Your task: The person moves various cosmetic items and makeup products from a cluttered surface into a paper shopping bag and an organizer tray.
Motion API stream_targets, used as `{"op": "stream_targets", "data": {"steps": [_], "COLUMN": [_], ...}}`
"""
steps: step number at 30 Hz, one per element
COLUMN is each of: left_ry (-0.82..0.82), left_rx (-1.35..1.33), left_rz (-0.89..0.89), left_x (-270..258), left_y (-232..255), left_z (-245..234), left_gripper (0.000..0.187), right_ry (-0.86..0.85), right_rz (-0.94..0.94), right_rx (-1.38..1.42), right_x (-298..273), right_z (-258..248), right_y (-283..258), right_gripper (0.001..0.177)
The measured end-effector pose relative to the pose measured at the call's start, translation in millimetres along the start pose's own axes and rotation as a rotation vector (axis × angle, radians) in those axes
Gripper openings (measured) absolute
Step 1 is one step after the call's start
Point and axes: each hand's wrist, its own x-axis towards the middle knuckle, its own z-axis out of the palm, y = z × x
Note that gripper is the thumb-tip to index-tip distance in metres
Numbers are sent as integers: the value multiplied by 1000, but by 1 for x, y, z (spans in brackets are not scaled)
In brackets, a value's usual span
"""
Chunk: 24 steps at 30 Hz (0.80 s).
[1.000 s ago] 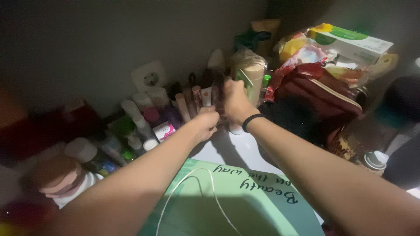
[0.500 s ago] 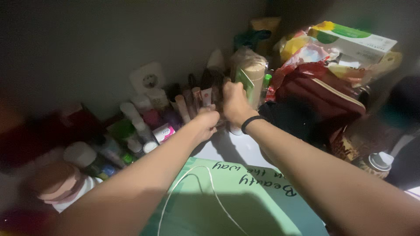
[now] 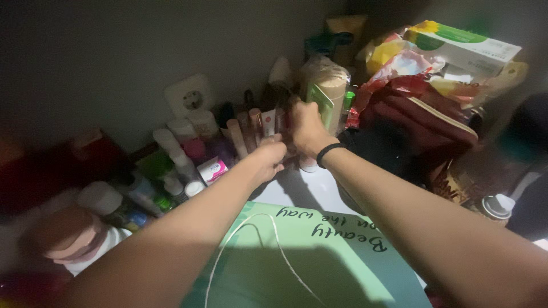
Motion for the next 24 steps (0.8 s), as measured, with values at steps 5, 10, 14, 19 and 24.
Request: {"op": "stream_targets", "data": {"steps": [5, 10, 14, 19, 24], "left_ry": [-24, -25, -19, 0, -4], "left_rx": [5, 5, 7, -13, -9], "left_rz": [3, -4, -6, -24, -8], "left_x": [-6, -5, -8, -8, -3], "left_y": [1, 2, 3, 1, 0], "left_z": [-1, -3, -2, -3, -3], "left_gripper": [72, 74, 75, 76, 75], "right_ry": [50, -34, 3, 15, -13], "right_rz": [-108, -57, -96, -169, -83], "right_rx": [-99, -36, 42, -32, 12], "right_x": [6, 6, 0, 8, 14], "right_z": [7, 9, 4, 11, 21], "right_y": [9, 13, 9, 21, 35], "right_gripper": [29, 17, 32, 30, 19]}}
